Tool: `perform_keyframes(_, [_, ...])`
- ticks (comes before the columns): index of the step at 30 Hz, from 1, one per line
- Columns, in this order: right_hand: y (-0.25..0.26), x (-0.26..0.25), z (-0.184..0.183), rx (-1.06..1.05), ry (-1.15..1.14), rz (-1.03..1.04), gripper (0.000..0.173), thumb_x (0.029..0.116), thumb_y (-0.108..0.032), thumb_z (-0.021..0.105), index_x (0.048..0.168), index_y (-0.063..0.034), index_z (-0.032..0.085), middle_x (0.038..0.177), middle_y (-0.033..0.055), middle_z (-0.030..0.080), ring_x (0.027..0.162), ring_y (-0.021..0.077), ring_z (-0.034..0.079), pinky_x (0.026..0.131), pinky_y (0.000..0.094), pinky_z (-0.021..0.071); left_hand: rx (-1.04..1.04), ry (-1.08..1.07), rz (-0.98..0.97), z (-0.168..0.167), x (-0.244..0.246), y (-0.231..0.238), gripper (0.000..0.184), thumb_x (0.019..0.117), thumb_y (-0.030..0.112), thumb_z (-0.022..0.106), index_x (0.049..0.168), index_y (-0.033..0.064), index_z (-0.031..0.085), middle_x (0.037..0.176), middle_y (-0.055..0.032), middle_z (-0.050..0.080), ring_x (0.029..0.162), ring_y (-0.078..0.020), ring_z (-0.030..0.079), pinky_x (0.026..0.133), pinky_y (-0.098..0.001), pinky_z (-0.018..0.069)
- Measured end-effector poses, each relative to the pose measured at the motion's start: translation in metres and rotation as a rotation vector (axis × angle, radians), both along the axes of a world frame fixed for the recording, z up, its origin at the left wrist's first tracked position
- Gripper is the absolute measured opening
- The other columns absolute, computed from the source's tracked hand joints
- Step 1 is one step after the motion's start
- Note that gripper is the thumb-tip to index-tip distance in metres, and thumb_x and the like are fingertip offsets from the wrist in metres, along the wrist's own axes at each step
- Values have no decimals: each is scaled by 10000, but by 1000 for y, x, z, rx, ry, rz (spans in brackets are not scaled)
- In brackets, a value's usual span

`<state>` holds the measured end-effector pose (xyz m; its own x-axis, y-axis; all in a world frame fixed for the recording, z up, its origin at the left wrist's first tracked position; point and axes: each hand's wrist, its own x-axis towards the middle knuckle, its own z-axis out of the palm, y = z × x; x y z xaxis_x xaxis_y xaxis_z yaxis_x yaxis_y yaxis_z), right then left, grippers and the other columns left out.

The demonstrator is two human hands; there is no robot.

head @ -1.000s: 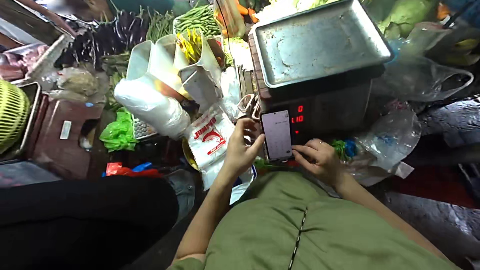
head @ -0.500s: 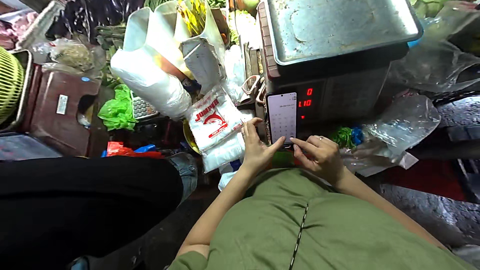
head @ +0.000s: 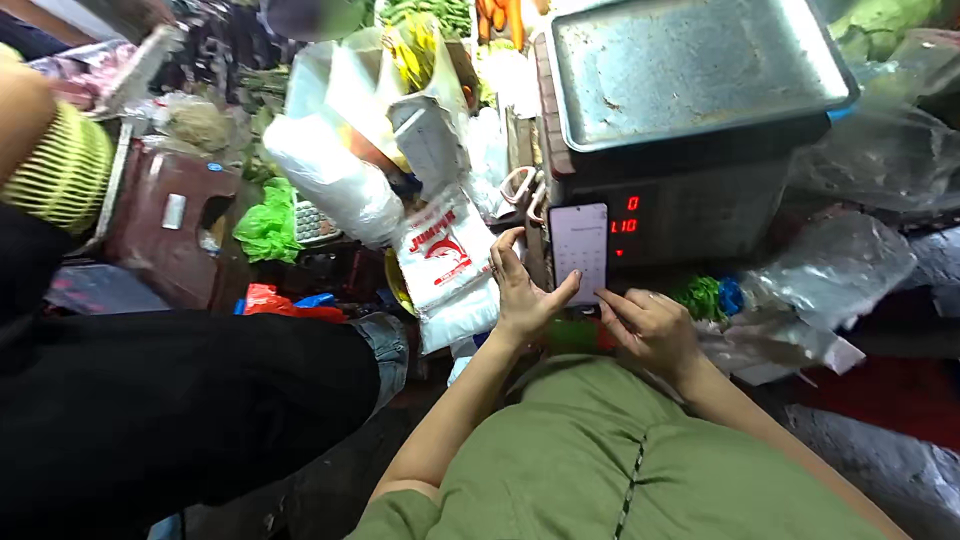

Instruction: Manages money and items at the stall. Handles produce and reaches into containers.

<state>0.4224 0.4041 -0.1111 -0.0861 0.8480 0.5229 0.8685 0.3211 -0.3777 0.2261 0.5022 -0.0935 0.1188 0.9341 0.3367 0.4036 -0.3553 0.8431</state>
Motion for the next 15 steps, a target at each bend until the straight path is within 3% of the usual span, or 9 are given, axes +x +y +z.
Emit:
perform_keyframes(4, [6, 0, 4, 65, 64, 22, 334, 1023, -292, 535, 1153, -137, 801, 652, 67, 617, 576, 210, 588, 540, 354, 482, 192, 127, 160, 61, -42, 62, 743, 842, 325, 801, 1399, -44, 476, 1447, -267, 480, 1350, -367, 468, 1100, -497, 429])
perform_keyframes(7, [6, 4, 12, 111, 107, 52, 334, 1029, -290, 529, 1159, -142, 798, 623, 39, 579, 564, 168, 544, 539, 309, 447, 337, 328, 332, 122, -73, 138, 522, 905, 309, 689, 1323, 9, 604, 1367, -260, 551, 1296, -411, 497, 1088, -547, 394])
perform_keyframes(11, [10, 6, 17, 127, 105, 47, 351, 1031, -290, 509, 1138, -129, 802, 613, 29, 578, 556, 155, 541, 531, 296, 440, 120, 572, 297, 175, -86, 243, 368, 967, 279, 598, 1309, 177, 683, 1366, -134, 626, 1334, -346, 519, 1098, -568, 386])
perform_keyframes(13, [13, 6, 18, 128, 94, 36, 352, 1031, -285, 506, 1136, -126, 802, 611, 28, 578, 554, 153, 542, 527, 294, 436, 0, 724, 271, 177, -80, 284, 434, 979, 335, 610, 1379, 167, 628, 1375, -137, 626, 1352, -354, 513, 1109, -593, 372])
perform_keyframes(15, [15, 7, 18, 134, 92, 14, 349, 1031, -287, 510, 1131, -122, 802, 615, 28, 586, 557, 151, 547, 534, 290, 442, -102, 846, 301, 175, -75, 311, 450, 984, 351, 612, 1361, 106, 627, 1379, -187, 606, 1359, -394, 496, 1099, -630, 364])
